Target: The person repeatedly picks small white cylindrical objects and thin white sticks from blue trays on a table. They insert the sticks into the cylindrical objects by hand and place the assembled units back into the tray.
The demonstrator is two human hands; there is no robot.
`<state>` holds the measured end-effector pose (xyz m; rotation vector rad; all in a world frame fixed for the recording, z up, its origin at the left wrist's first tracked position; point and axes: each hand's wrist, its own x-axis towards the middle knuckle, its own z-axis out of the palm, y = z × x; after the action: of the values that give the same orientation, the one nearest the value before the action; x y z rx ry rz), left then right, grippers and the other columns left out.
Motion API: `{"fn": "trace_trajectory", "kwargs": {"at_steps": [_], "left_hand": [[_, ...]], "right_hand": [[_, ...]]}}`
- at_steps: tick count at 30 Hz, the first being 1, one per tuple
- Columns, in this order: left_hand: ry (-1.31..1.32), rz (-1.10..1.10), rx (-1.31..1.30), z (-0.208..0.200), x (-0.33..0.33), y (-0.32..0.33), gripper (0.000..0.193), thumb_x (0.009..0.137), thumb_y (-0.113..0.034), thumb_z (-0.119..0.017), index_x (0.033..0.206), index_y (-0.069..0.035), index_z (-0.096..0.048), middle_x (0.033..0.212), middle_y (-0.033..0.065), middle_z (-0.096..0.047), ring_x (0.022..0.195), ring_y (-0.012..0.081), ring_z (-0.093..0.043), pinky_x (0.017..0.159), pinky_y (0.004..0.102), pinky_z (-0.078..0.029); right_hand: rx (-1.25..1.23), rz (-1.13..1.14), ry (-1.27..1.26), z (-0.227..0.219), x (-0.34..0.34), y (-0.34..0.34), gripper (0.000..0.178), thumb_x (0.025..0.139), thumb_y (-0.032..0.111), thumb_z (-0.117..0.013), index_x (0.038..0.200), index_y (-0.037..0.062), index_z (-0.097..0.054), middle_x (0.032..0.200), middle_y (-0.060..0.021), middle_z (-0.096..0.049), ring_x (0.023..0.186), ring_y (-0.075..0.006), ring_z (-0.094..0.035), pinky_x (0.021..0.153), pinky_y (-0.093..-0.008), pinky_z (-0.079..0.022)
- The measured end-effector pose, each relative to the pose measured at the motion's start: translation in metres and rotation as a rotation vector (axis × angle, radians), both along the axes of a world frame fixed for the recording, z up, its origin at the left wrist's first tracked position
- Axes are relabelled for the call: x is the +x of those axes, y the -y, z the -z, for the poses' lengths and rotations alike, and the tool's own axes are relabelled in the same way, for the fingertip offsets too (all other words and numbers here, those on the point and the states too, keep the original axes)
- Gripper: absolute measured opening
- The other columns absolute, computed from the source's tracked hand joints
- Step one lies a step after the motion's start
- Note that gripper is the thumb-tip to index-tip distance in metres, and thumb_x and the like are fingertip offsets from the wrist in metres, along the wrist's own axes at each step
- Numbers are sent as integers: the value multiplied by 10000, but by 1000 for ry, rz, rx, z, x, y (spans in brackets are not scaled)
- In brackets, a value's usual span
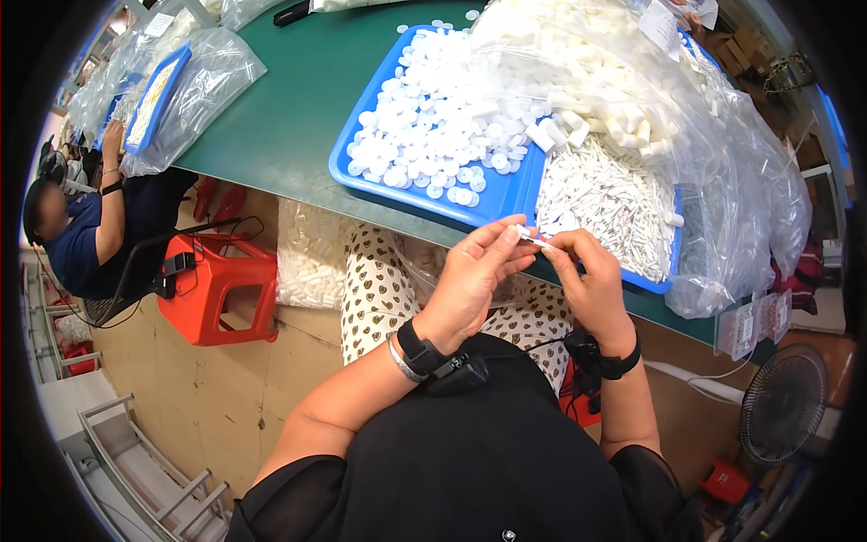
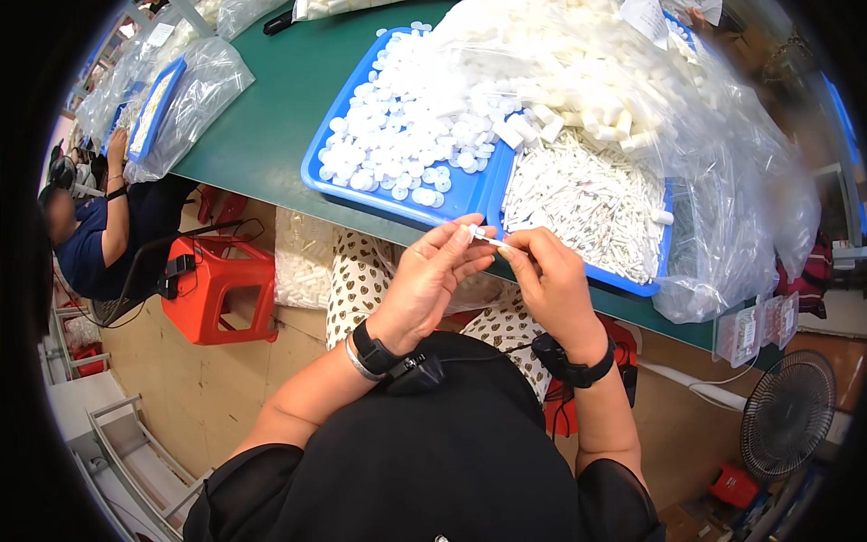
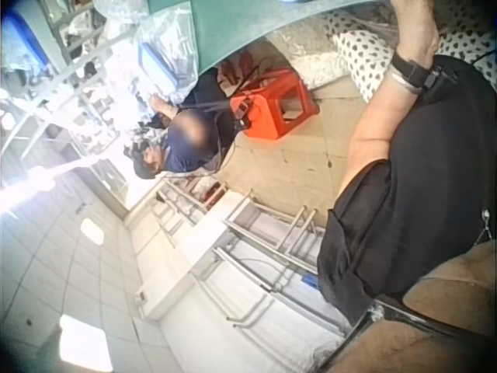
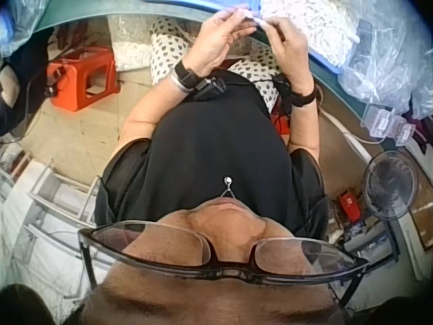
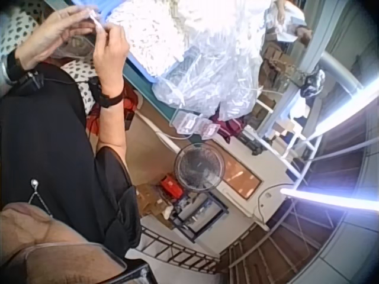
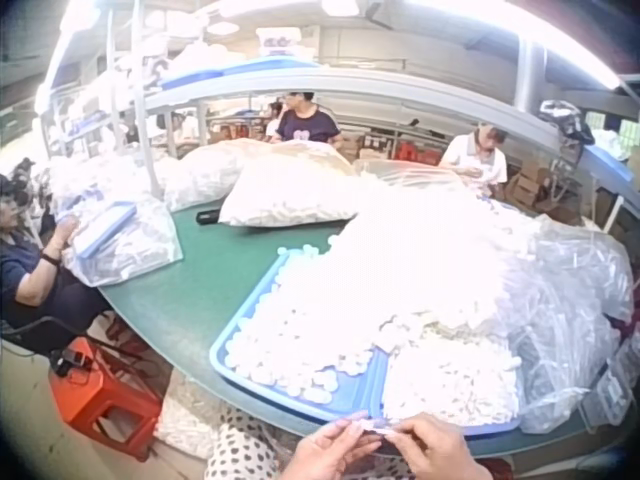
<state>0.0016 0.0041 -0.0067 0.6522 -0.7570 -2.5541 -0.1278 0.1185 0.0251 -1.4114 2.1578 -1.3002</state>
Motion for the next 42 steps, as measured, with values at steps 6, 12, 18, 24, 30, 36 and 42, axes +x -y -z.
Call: {"fn": "trace_trajectory", "kwargs": {"at_steps": [6, 12, 18, 24, 30, 36, 42], "left_hand": [[-20, 48, -105, 3, 0, 1, 416, 1007, -241, -562, 1338, 4, -504, 1248, 142, -620, 1078, 169, -624, 953, 304, -505], [21, -48, -69, 4, 4, 11, 359, 1015, -260, -546, 1275, -14, -542, 1140, 119, -658, 953, 149, -650, 863, 293, -528], [3, 42, -1, 7, 8, 7, 403, 1005, -292, -565, 1271, 10, -541, 1085, 105, -660, 916, 138, -647, 840, 286, -530], [-27, 0, -54, -1, 12, 17, 406, 1013, -301, -545, 1278, 6, -550, 1151, 115, -649, 960, 130, -641, 849, 279, -528], [-93, -31, -280, -8, 6, 19, 334, 1025, -272, -525, 1223, -14, -597, 1208, 81, -623, 1051, 143, -617, 876, 278, -510], [-40, -29, -499, 0, 2, 4, 249, 1022, -199, -533, 1144, -4, -628, 1131, 45, -614, 1000, 118, -606, 874, 270, -505], [-43, 6, -449, -2, 6, 8, 250, 1017, -191, -546, 1130, 19, -622, 1020, 42, -631, 919, 97, -609, 817, 247, -517]], "right_hand": [[248, 23, 666, 0, -2, 6, 278, 1020, 208, -528, 885, -10, -633, 681, -24, -592, 597, -68, -520, 529, -244, -420], [154, 69, -78, -13, -36, 53, 212, 966, 193, -594, 939, -14, -630, 800, -136, -622, 639, -242, -599, 591, -354, -473], [220, 92, -619, 18, -80, 101, 251, 879, 175, -661, 1060, 11, -601, 1000, -211, -624, 794, -416, -626, 696, -485, -508], [100, 50, -449, 12, -78, 83, 163, 896, 102, -615, 1010, -15, -624, 899, -194, -626, 761, -389, -617, 686, -460, -489], [167, -83, 204, -21, -14, 30, 216, 990, 79, -521, 1157, -13, -622, 809, -72, -590, 648, -113, -545, 588, -254, -445], [117, -60, 837, -15, -10, 5, 273, 1025, 146, -479, 1227, 6, -599, 838, 1, -592, 640, -30, -488, 552, -185, -406], [111, -102, 961, -10, -5, 1, 276, 1021, 160, -509, 1237, 11, -596, 845, 8, -599, 635, -13, -483, 538, -162, -392]]}}
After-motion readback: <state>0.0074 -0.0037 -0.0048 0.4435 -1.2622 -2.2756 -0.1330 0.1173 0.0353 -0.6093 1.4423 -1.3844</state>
